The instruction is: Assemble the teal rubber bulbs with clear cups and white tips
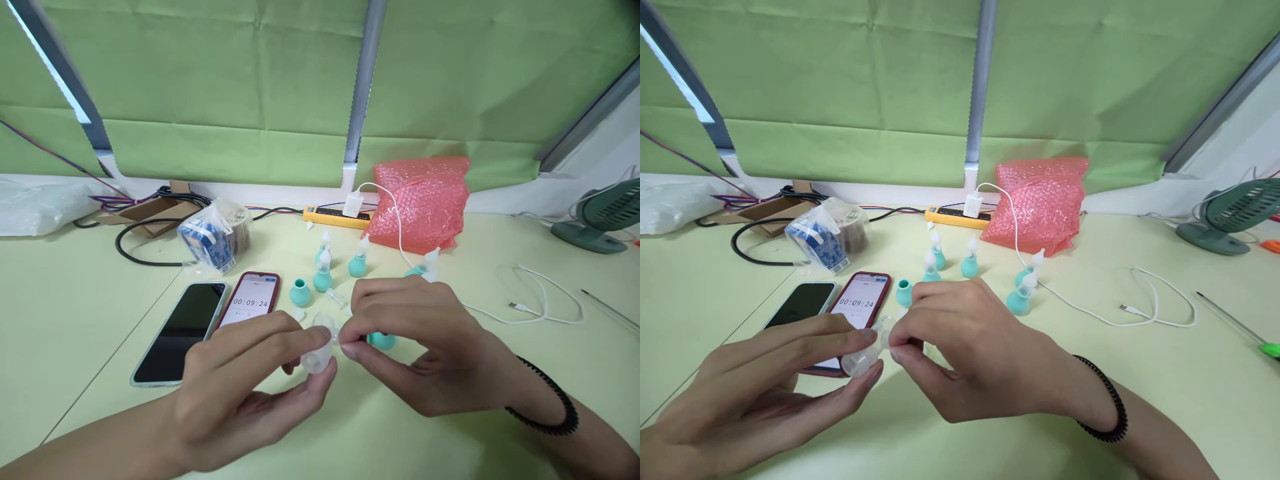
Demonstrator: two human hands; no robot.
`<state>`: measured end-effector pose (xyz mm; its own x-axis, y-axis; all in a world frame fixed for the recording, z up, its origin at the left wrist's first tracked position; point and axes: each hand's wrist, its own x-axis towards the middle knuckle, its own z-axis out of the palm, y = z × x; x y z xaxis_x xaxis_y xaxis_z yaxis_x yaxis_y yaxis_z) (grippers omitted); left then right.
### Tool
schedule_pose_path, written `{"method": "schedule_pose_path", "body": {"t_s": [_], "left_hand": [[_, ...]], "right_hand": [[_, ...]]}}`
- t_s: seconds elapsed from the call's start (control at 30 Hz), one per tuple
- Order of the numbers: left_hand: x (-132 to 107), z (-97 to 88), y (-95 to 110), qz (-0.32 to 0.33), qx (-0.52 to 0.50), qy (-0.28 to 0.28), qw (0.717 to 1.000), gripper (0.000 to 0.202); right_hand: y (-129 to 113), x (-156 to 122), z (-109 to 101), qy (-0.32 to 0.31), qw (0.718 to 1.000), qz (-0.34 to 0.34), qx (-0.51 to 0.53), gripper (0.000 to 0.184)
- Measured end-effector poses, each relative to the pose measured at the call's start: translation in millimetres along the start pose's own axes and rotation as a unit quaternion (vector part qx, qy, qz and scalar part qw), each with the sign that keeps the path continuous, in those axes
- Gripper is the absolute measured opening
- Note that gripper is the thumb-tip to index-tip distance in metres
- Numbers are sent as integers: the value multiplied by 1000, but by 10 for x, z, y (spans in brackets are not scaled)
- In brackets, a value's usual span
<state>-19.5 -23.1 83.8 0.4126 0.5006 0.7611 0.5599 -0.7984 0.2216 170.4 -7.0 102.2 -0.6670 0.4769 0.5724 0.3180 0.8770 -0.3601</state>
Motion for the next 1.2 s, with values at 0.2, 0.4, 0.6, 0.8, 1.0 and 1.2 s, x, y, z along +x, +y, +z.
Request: {"method": "schedule_pose_path", "body": {"t_s": [0.2,0.4,0.6,0.8,1.0,1.2], "left_hand": [[8,24,-12,-8,-53,-2,999,13],[16,60,-21,-24,-82,-2,996,14],[23,83,-31,-27,-96,1,995,17],[27,99,-57,-27,-121,16,992,16],[-12,110,-65,-40,-150,15,988,21],[0,120,-93,-41,-152,17,987,22]], "right_hand": [[7,13,11,-13,1000,15,13,8],[56,30,23,-13,999,24,46,9],[83,24,15,-18,996,27,87,12],[133,58,-37,-49,986,74,141,10],[248,80,-68,-115,949,126,264,6],[410,66,-66,-130,912,153,359,5]]}}
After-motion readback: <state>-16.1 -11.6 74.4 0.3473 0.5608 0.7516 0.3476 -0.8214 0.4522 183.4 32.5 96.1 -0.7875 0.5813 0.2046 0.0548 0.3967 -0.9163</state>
